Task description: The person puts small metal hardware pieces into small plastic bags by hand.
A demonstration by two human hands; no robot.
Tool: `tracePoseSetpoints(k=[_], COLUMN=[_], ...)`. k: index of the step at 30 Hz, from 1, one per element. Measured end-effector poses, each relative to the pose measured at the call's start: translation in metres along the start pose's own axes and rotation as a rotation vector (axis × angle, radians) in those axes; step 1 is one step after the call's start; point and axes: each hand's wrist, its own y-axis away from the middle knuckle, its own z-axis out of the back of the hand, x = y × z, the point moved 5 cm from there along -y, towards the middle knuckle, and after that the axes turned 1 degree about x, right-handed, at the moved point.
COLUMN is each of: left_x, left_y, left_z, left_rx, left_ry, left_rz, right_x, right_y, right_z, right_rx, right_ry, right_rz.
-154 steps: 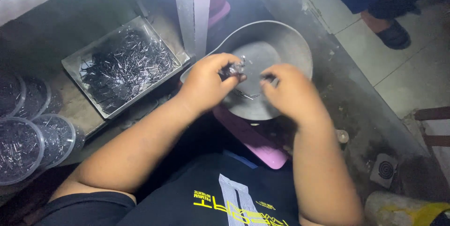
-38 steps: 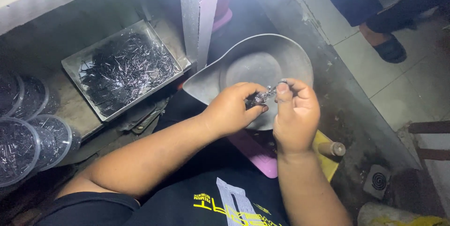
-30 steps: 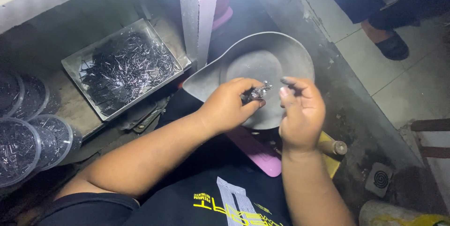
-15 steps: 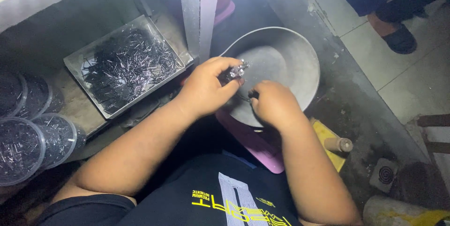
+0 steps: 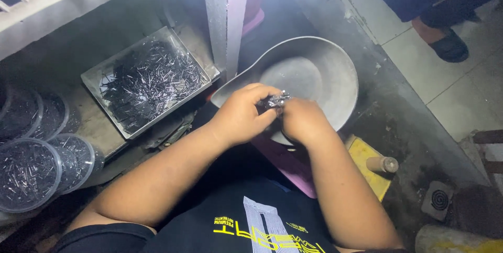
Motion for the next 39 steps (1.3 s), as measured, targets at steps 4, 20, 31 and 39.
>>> tracePoseSetpoints(k=[4,20,31,39], left_x=[-0.004,-0.012,-0.014,-0.013], left_y=[0.003,-0.005,-0.004,0.002], left_z=[0.000,-0.013,-0.014,-0.013], left_rx=[-0.006,0.014,-0.041,-0.073], left_ry=[-0.009,-0.062,-0.057,-0.066], left_rz=[-0.004,-0.006,-0.009,0.036], right_x=[-0.003,-0.035,-0.036,-0.025], right_y=[0.002,-0.021,-0.023,-0.004], right_z=[-0.001,-0.035,-0.043,-0.014], right_rx=[-0.076,-0.166,-0.159,0.048], right_ry=[-0.003,-0.001,0.082,0.099], right_rz=[0.021,0.039,0.096,0.011])
